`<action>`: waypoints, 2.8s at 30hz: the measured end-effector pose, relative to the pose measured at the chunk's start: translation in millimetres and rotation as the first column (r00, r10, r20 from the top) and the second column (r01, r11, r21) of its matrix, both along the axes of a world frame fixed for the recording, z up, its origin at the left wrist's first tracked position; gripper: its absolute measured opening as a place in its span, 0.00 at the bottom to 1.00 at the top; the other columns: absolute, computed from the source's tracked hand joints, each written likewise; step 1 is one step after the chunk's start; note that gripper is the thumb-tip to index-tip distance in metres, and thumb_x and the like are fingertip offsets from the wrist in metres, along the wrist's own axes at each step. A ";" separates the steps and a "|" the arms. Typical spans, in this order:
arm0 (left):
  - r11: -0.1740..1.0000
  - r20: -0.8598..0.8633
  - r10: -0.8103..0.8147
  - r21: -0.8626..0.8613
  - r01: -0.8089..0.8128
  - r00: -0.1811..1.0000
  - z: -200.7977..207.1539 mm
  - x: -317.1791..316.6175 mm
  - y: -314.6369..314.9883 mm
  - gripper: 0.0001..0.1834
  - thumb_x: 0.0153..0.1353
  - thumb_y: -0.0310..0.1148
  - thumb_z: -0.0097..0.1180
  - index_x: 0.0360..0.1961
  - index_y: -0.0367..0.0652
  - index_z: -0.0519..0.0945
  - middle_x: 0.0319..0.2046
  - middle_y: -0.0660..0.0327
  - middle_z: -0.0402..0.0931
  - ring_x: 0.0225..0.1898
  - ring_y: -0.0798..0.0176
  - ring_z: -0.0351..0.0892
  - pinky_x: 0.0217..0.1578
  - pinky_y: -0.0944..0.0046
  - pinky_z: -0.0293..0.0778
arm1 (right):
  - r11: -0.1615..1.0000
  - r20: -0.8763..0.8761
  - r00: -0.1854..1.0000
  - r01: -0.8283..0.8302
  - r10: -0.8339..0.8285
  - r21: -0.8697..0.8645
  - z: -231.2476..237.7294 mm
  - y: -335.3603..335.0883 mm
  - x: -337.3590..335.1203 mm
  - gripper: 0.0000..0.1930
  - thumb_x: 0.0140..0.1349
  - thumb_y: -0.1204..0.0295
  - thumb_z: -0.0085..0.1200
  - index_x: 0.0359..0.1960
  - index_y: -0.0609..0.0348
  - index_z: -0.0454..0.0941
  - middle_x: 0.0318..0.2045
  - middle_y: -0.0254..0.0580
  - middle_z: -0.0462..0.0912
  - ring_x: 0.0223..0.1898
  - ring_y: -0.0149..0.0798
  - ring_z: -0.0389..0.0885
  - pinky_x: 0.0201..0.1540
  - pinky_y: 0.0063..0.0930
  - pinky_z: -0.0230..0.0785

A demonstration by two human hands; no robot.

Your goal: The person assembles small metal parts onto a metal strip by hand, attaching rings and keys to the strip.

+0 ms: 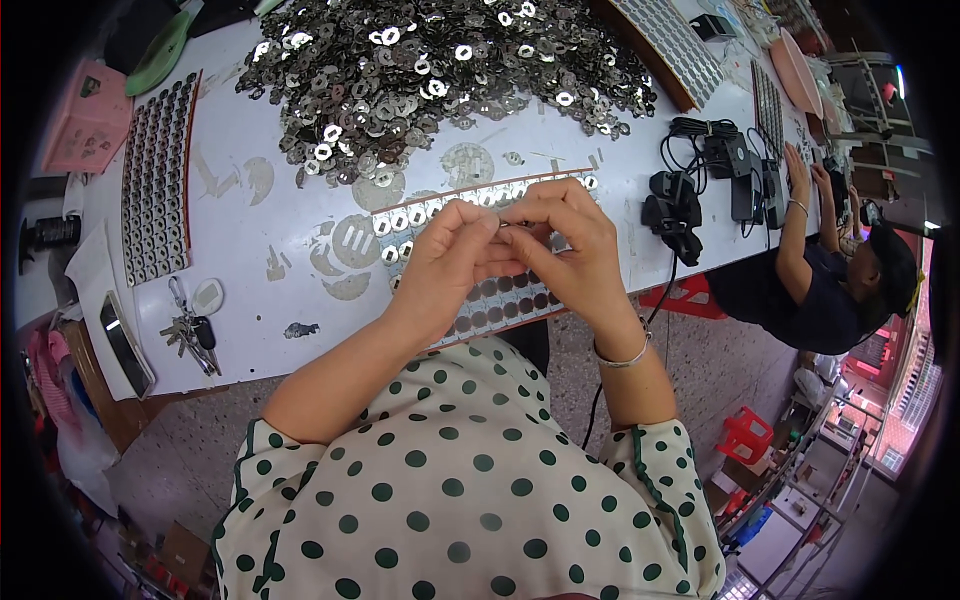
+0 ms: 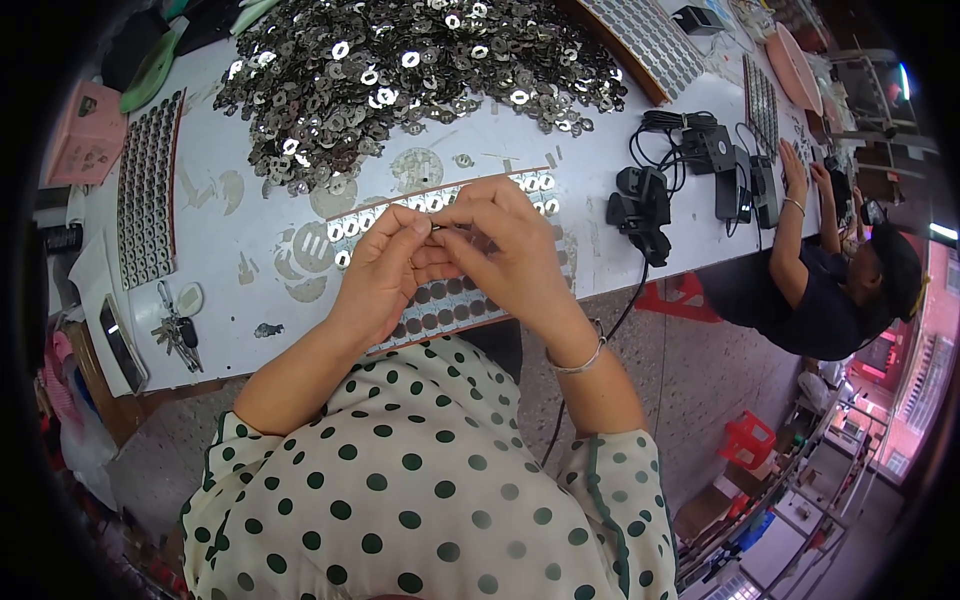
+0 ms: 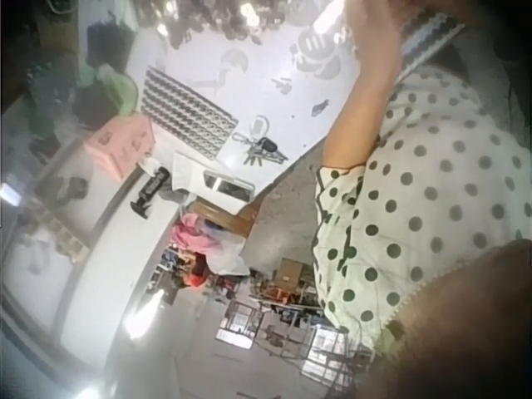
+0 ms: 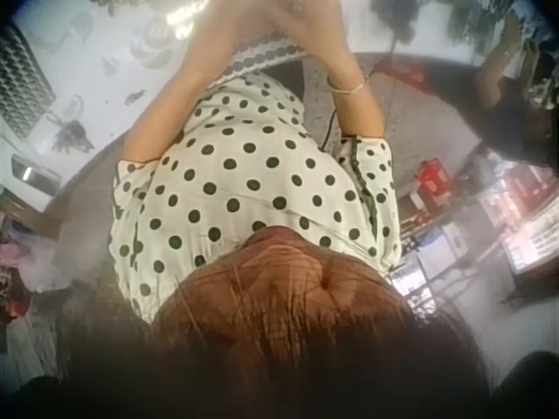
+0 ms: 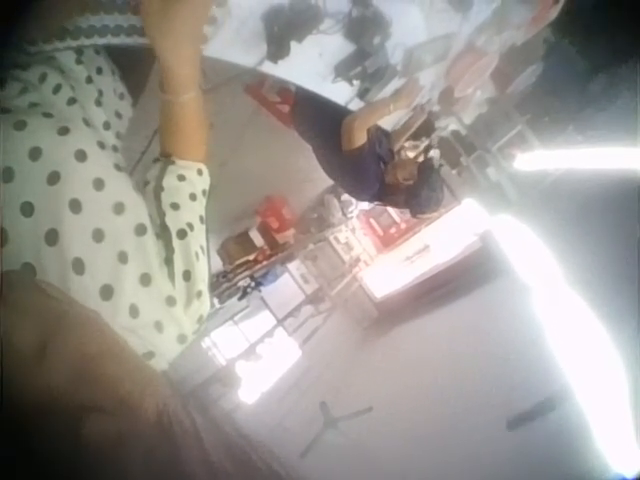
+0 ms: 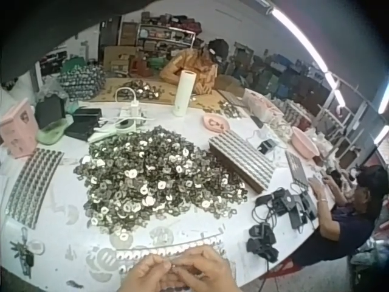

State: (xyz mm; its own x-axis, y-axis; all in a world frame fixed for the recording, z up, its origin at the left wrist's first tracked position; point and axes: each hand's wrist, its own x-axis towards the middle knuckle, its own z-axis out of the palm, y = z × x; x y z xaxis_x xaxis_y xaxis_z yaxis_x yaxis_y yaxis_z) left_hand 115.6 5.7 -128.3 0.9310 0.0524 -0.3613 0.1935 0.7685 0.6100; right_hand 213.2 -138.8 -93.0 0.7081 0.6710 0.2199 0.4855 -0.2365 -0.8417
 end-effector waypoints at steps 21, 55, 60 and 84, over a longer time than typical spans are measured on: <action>0.775 0.121 -0.152 0.631 0.042 0.981 10.9 -18.1 -3.8 0.14 0.72 0.27 0.54 0.56 0.36 0.74 0.55 0.51 0.78 0.54 0.54 0.80 0.55 0.58 0.77 | 0.852 -0.886 0.424 0.380 0.187 0.362 -15.6 -37.4 9.6 0.08 0.65 0.82 0.60 0.45 0.63 0.80 0.33 0.35 0.83 0.29 0.24 0.79 0.31 0.19 0.73; -0.368 0.030 -0.561 0.886 -0.282 0.827 -3.9 -35.0 -15.3 0.28 0.60 0.49 0.64 0.54 0.38 0.79 0.67 0.54 0.69 0.64 0.52 0.69 0.63 0.53 0.65 | 0.962 0.216 0.976 0.056 0.002 -0.266 -5.8 -16.8 29.0 0.07 0.60 0.74 0.63 0.38 0.58 0.81 0.30 0.44 0.80 0.35 0.49 0.81 0.37 0.38 0.74; -0.390 0.027 -0.563 0.872 -0.294 0.826 -3.1 -34.4 -17.1 0.27 0.60 0.49 0.65 0.51 0.39 0.79 0.69 0.55 0.68 0.63 0.52 0.70 0.62 0.53 0.65 | 0.938 0.539 0.842 0.167 0.024 -0.303 -16.4 30.7 41.2 0.10 0.59 0.77 0.64 0.43 0.60 0.85 0.32 0.45 0.82 0.38 0.48 0.82 0.40 0.39 0.77; 0.382 0.226 -0.216 0.915 -0.131 0.950 3.3 -7.8 -15.4 0.09 0.66 0.30 0.62 0.43 0.41 0.77 0.31 0.56 0.83 0.34 0.49 0.83 0.38 0.54 0.76 | 0.977 -0.718 0.688 0.060 0.109 0.206 -7.5 -45.4 2.9 0.09 0.67 0.81 0.60 0.48 0.67 0.83 0.38 0.38 0.87 0.37 0.28 0.86 0.40 0.20 0.81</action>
State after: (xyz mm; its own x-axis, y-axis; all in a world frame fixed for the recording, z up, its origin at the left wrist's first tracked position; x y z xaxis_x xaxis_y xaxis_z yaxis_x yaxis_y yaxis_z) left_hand 107.8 -9.7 -125.1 0.9801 0.1436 0.1374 -0.0900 -0.2959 0.9510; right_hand 216.1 -184.2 -100.6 0.6863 0.6919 -0.2239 -0.2890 -0.0230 -0.9570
